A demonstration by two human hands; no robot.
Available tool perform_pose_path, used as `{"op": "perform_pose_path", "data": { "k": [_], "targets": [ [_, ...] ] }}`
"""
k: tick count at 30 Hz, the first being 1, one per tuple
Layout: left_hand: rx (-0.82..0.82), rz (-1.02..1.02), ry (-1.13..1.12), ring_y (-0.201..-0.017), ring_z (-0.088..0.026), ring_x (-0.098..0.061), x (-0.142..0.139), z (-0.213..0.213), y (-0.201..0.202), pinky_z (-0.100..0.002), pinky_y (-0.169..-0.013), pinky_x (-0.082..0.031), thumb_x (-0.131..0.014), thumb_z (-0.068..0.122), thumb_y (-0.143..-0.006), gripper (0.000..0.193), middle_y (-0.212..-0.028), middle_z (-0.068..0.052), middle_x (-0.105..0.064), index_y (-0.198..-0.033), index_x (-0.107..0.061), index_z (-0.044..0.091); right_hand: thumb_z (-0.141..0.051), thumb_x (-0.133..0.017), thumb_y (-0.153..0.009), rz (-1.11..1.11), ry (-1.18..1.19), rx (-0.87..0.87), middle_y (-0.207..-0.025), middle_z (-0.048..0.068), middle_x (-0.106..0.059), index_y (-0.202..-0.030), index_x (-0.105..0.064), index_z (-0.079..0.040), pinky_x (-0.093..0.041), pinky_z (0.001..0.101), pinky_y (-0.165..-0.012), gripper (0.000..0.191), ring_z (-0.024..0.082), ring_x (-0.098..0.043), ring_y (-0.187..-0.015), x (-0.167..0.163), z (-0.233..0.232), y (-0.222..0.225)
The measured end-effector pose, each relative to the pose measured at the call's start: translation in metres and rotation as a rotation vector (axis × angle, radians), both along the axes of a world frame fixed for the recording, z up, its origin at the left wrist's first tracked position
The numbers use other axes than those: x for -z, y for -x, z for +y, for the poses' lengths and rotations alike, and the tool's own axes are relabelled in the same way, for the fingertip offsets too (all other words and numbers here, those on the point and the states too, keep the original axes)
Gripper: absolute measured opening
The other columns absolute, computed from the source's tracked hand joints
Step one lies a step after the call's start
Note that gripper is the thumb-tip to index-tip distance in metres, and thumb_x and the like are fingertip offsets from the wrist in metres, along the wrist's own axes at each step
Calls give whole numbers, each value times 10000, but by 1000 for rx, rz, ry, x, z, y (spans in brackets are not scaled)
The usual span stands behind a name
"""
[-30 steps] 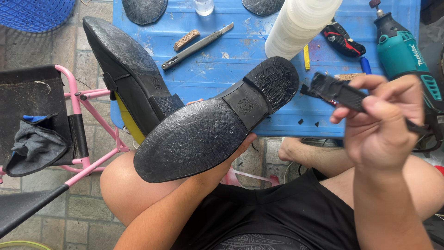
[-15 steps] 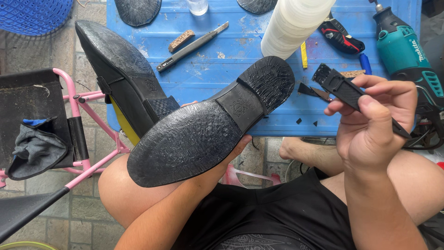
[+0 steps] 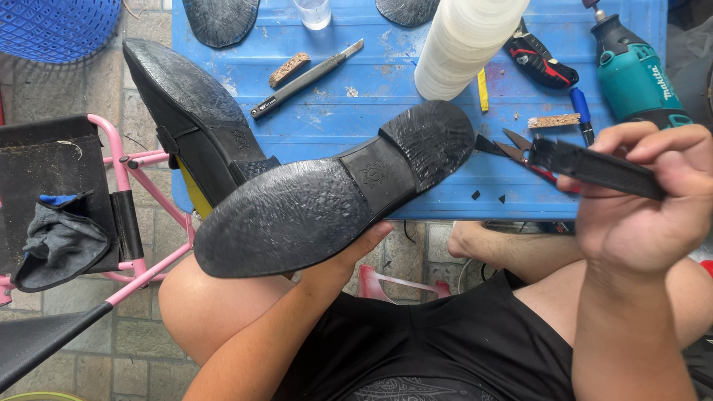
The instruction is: The person applies a liquid substance from a squeeze bottle onto the sole of a black shoe and spreads it with a brush. They repeat this process on different sections of the sole, then wipe the surface with a blue cloth. The person continues applying the liquid and spreading it with the brush on the shoe's sole.
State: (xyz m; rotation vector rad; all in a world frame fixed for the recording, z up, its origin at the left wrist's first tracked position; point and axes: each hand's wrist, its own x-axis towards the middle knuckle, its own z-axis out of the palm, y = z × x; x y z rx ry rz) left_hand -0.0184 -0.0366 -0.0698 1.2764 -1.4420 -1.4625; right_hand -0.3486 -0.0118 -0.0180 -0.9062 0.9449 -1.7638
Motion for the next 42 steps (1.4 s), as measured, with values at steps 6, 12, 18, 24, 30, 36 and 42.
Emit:
{"op": "perform_pose_path", "data": {
  "k": [6,12,18,24,30,36,42],
  "targets": [
    [95,419,94,-1165,-183,-616,16,9,-15,-327,-1004,-535,-915,313,-810,746,-1236,-39,-634,-1381,-490,89,-232,-414,-1087,-58,-86,-90,-912,276,-583,-930,-504,40,-539,449,-756,327,336,-583,-782,2,10,21],
    [189,368,384,-1262,-232,-606,33,0,-22,-373,-1156,-505,-931,438,-756,875,-1380,-89,-636,-1440,-562,36,-67,-518,-910,25,-193,-347,-1095,292,-628,-1040,-562,54,-514,515,-1038,182,388,-630,-1056,5,14,24],
    [-31,768,85,-1301,-232,-584,7,-4,8,-387,-1159,-484,-945,463,-792,1060,-1384,-73,-594,-1551,-352,22,-50,-491,-813,-142,-382,-731,-1371,382,-571,-1410,-501,150,-495,517,-1090,629,451,-607,-1261,8,25,0],
    [-86,630,10,-1186,-199,-641,-30,-16,17,-333,-1056,-538,-802,388,-954,779,-1290,-114,-641,-1488,-387,0,-47,-469,-828,-61,-447,-649,-1398,388,-561,-1453,-457,109,-544,491,-985,644,457,-625,-1216,-3,23,3],
    [-227,425,-77,-970,-183,-703,-44,-27,32,-295,-860,-595,-795,373,-903,712,-1095,-153,-692,-1356,-418,-27,-24,-439,-872,-98,-465,-548,-1344,382,-586,-1419,-483,136,-552,488,-935,572,430,-646,-1122,0,25,14],
    [-298,184,-57,-909,-162,-709,-50,-33,44,-266,-781,-596,-844,395,-814,763,-1042,-150,-709,-1297,-429,-25,-163,-420,-1020,-128,-307,-368,-1106,283,-599,-1199,-563,106,-535,471,-973,353,387,-610,-1012,13,37,30],
    [-327,-126,1,-882,-164,-713,-50,-42,60,-273,-764,-586,-823,523,-801,792,-1014,-150,-737,-1250,-490,-37,-387,-348,-1142,-155,-204,-221,-910,268,-576,-1010,-561,102,-481,376,-762,550,280,-522,-764,11,48,61]
  ]
}}
